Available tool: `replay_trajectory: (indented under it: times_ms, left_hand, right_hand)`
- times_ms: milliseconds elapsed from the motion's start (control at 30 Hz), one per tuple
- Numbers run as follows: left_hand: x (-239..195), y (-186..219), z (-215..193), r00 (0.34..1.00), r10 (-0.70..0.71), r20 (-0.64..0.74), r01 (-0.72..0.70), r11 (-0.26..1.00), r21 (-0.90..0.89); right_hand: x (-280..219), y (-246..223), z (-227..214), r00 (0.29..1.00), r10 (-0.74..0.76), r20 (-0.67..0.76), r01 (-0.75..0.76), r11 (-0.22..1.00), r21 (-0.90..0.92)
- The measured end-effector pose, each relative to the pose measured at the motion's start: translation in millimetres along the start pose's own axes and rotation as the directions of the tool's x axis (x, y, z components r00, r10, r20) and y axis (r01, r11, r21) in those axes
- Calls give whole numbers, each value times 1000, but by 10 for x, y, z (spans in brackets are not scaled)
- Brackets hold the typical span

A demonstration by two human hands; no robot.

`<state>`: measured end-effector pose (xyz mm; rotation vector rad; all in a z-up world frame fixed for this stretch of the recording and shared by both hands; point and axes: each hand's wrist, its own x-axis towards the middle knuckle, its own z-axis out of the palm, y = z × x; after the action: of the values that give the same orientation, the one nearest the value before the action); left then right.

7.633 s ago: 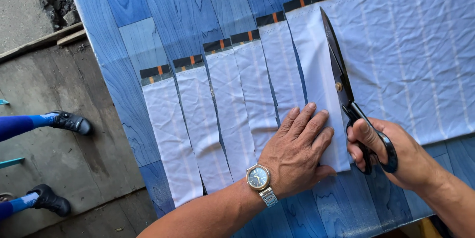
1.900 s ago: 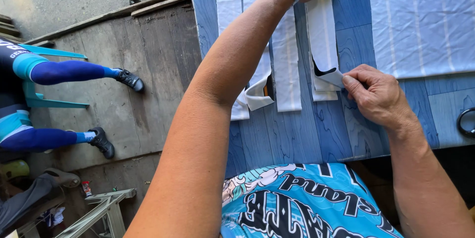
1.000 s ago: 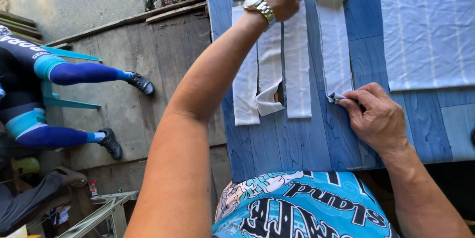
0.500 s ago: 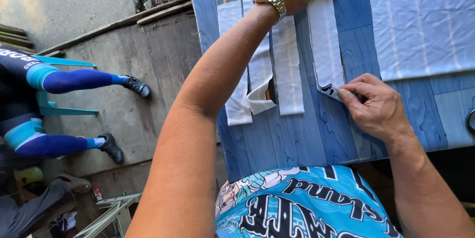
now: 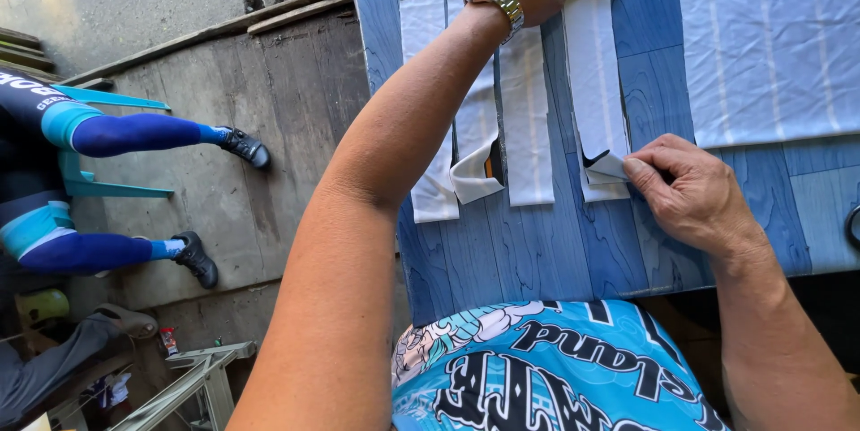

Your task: Cutting white fabric into multiple thin strips using scissors on a marked table.

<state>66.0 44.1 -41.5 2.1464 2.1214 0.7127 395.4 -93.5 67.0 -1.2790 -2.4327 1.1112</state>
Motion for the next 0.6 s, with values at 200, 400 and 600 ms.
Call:
replay_trajectory:
  times_ms: [200, 400, 600]
  left_hand:
    - [-5, -24, 46, 1000, 11, -25, -11, 1000, 8]
    - [6, -12, 54, 1000, 1, -16, -1, 1000, 27]
    - [23, -20, 36, 1000, 31, -1, -31, 999, 34]
  right_hand:
    - [10, 7, 3, 999, 25, 21, -24, 999, -44]
    - [-23, 29, 52, 997, -75, -35, 72, 994, -82]
    - [-111, -29, 162, 976, -173, -131, 147, 971, -186]
